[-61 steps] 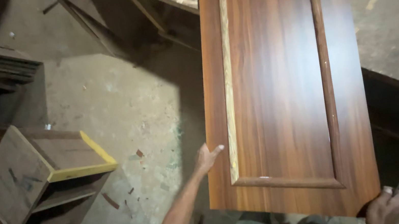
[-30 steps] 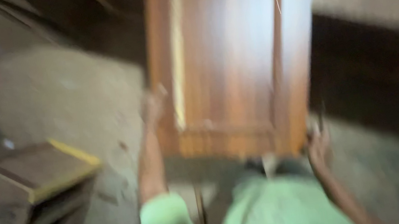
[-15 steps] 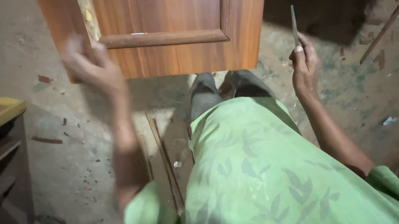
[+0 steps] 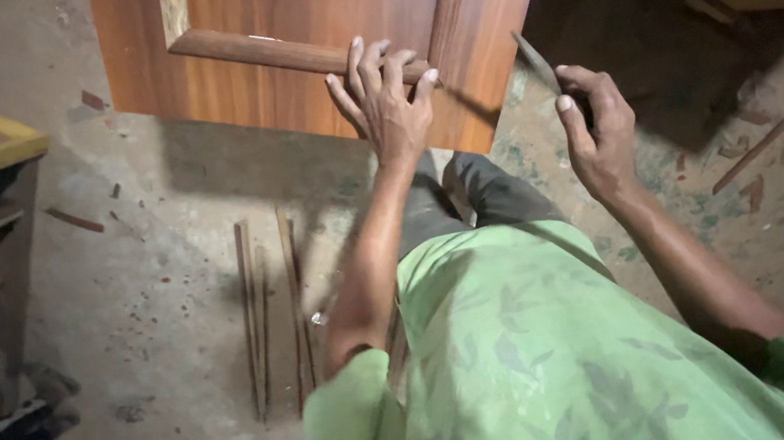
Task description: The person aligns and taps a wooden trim piece onto a large wooden panel using a chisel and hammer, then attaches a carved wooden ornament to the panel. The person moves the panel to a workbench and continues securing the trim.
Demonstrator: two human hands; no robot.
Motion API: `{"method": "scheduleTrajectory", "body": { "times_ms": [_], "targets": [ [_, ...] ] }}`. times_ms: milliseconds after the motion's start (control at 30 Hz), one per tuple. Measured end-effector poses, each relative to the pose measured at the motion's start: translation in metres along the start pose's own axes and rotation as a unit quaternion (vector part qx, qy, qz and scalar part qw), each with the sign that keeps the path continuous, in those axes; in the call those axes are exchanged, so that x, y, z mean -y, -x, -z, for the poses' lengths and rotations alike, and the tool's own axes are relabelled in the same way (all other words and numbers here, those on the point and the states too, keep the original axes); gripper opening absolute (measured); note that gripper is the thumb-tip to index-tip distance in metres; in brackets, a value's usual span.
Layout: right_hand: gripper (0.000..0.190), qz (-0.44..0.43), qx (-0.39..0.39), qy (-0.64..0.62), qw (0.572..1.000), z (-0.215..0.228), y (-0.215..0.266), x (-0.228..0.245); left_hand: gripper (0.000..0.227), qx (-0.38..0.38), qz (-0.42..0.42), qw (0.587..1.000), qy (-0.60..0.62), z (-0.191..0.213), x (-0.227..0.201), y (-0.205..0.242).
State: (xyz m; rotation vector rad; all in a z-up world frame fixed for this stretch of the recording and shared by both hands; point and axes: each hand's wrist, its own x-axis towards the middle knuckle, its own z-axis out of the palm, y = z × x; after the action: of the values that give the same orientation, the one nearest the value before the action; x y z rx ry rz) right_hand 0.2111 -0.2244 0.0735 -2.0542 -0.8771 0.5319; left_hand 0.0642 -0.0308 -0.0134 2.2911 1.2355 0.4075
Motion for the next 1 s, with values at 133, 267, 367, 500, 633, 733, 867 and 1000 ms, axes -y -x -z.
{"method": "scheduleTrajectory", "body": {
  "times_ms": [133, 267, 367, 500, 633, 733, 867, 1000],
  "targets": [
    [0.031, 0.043, 0.039, -0.004, 0.998, 0.001, -0.024, 0.001, 0.026, -0.037, 0.018, 0.999, -0.006, -0.011, 0.003, 0.001],
    [0.043, 0.129, 0.081, 0.048, 0.987, -0.01, -0.054, 0.002, 0.028, -0.05, 0.006, 0.999, 0.006, -0.015, 0.003, -0.004],
    [0.047, 0.155, 0.127, 0.082, 0.976, -0.011, -0.057, 0.008, 0.047, -0.028, -0.016, 0.999, 0.04, -0.001, 0.002, 0.013],
    [0.048, 0.205, 0.203, 0.154, 0.945, -0.015, -0.078, 0.0, 0.048, -0.091, 0.024, 0.992, 0.088, -0.003, 0.003, 0.025],
    [0.051, 0.341, 0.253, 0.203, 0.882, -0.027, -0.109, -0.021, 0.035, -0.163, 0.04, 0.984, 0.066, -0.013, -0.003, 0.037],
    [0.053, 0.417, 0.278, 0.221, 0.837, -0.035, -0.136, -0.036, 0.025, -0.194, 0.051, 0.979, 0.037, -0.021, -0.002, 0.034],
    [0.053, 0.459, 0.31, 0.234, 0.799, -0.03, -0.151, -0.043, 0.019, -0.216, 0.036, 0.975, 0.039, -0.028, -0.011, 0.04],
    [0.055, 0.474, 0.305, 0.217, 0.797, -0.022, -0.149, -0.049, 0.015, -0.239, 0.021, 0.97, 0.034, -0.034, -0.016, 0.043]
  ]
}}
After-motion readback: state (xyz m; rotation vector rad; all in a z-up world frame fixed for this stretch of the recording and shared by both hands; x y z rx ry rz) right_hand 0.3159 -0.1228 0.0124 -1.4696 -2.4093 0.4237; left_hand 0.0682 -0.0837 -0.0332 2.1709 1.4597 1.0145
